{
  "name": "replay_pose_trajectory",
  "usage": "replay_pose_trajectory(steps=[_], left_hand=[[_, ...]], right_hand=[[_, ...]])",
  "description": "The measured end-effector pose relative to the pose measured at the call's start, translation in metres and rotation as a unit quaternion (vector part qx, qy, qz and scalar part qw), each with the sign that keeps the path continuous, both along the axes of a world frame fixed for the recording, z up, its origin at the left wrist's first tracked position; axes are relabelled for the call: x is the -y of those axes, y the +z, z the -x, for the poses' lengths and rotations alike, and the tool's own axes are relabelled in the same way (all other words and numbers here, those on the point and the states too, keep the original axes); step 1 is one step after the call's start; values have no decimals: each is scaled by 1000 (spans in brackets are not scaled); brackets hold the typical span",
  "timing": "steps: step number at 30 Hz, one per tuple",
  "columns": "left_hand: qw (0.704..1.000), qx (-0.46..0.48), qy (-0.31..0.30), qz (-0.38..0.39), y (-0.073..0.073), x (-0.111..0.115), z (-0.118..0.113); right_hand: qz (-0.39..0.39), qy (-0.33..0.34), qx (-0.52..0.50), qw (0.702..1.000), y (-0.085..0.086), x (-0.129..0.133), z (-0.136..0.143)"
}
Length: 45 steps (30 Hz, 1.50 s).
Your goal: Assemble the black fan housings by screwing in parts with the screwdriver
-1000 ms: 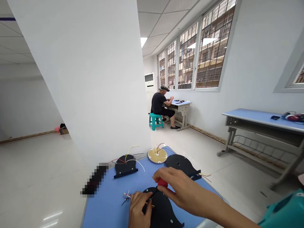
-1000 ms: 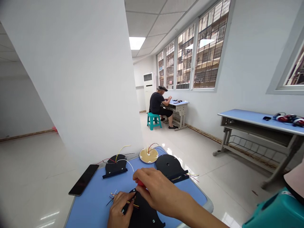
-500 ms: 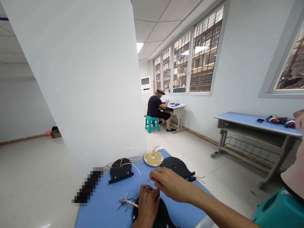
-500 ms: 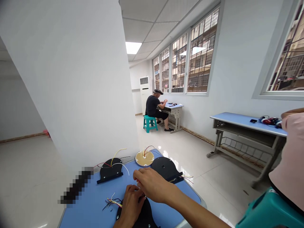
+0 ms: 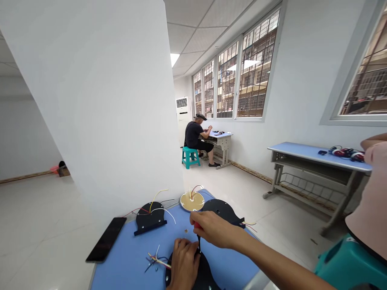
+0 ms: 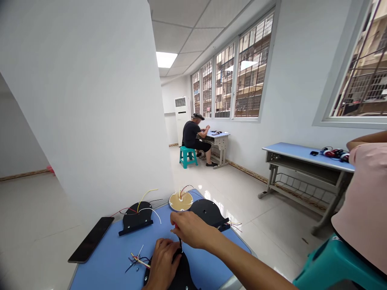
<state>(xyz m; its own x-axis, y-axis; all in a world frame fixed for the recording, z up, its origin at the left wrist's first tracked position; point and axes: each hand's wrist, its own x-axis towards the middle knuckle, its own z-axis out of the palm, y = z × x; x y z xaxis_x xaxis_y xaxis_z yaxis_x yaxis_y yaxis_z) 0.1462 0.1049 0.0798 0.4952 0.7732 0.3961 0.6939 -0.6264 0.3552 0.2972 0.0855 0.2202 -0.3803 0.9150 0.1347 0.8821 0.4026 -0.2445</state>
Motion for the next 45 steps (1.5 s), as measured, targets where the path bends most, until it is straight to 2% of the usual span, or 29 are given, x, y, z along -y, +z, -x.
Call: replay_pose_trajectory(steps=[5,10,14,16,19,23,28,32,36,41,45], left_hand=[[1000,6,-27,-12,-10,-1,6],[999,-12,-13,51,-6,1,7],[996,-15,-6,82,1,3,6],[996,-23,-2,91,3,4,6],[995,-38,-3,96,5,5,6],[994,-43,-3,97,6,6,6],[994,-39,-3,101,7,7,6],[994,-33,-3,101,7,8,7],[994,-41,-6,102,7,9,7],[992,-58,1,110,8,9,7],[992,-52,-5,111,4,7,8]], right_hand=[[-18,-75,48,996,-4,-4,5],[-25,-14,77,997,-2,-2,4],[-35,-44,116,992,0,-1,6],[-35,-22,120,992,1,-1,8],[-27,13,131,991,1,-1,11],[-29,-29,145,989,1,-4,12],[-17,24,139,990,2,-6,6],[-17,-11,144,989,4,-4,2],[-4,31,127,991,4,-1,1],[-12,-30,133,991,-1,-4,8],[-6,17,113,993,-2,-4,8]])
